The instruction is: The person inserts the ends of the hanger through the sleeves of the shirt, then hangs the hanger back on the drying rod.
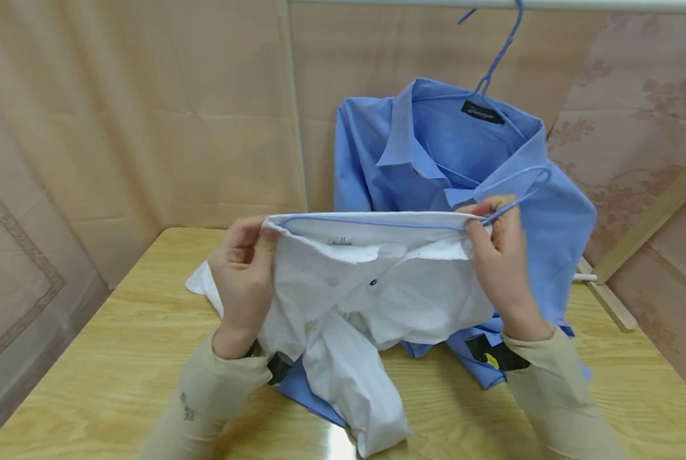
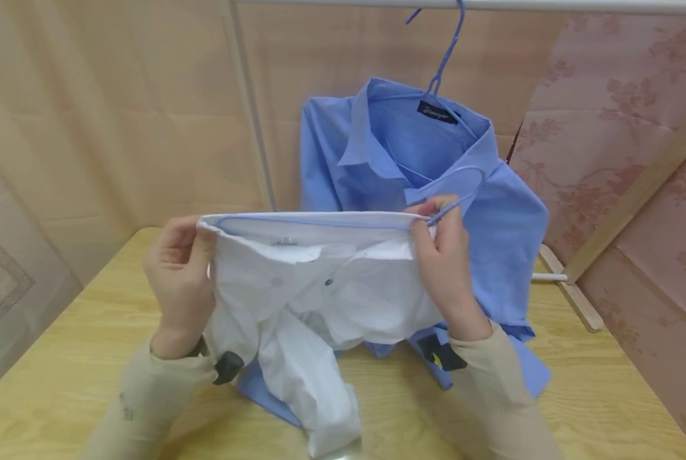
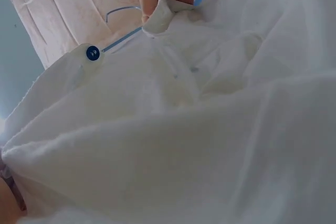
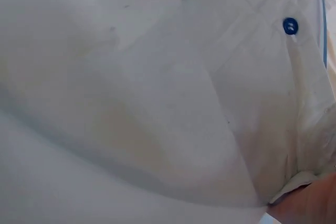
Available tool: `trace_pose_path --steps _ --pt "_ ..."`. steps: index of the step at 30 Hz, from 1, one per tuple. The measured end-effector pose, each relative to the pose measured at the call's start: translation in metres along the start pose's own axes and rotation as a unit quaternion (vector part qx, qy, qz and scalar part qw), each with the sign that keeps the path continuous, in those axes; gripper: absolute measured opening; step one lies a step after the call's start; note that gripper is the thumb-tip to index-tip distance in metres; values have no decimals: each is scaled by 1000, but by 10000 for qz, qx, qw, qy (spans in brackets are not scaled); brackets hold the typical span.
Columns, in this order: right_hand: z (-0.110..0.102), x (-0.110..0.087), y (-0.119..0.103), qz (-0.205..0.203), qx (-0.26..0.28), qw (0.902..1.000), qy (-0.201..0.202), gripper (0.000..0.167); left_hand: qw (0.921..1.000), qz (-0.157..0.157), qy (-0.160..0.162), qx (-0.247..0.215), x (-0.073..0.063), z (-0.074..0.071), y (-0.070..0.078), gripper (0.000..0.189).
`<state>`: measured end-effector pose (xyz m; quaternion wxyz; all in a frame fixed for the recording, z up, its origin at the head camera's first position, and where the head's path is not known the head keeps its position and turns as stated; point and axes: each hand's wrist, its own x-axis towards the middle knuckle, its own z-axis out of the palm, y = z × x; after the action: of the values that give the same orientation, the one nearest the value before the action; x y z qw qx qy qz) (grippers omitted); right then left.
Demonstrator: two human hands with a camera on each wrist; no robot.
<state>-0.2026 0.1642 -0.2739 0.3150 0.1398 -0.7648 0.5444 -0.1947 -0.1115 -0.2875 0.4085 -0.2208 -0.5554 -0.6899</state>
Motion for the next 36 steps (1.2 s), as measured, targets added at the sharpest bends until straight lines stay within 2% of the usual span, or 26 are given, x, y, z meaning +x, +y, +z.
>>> trace_pose_path --steps 4,8,11,15,19,24,29,33,36 --pt "3 -2 -4 -173 -544 9981 238 6 10000 -34 39 -84 3 -4 -4 14" --pt "7 -6 -8 -181 -694 9968 348 6 9999 15 10 -130 4 -6 -6 12" --pt "12 -10 -12 -326 -922 9952 73 8 9995 17 -283 142 4 -7 -5 8" --pt "17 -12 -16 -668 -1133 9904 -433 11 9953 -96 -717 643 4 -7 -7 14" --pt "18 -10 -20 -960 -1168 9863 -660 16 9913 -210 -980 854 6 -7 -12 14" --pt "15 -6 -25 -1512 -1619 9702 -986 27 9862 -107 -1305 1017 7 -4 -16 14" --pt "18 4 -32 -1813 -2070 9517 -1364 17 9834 149 -1388 1157 7 1 -19 15" --pt "25 11 -38 -2227 -2006 9424 -1483 8 9800 187 -1497 1299 8 4 -21 15" --pt "30 15 -43 -2397 -1860 9421 -1428 9 9713 132 -1738 1617 12 7 -20 16"
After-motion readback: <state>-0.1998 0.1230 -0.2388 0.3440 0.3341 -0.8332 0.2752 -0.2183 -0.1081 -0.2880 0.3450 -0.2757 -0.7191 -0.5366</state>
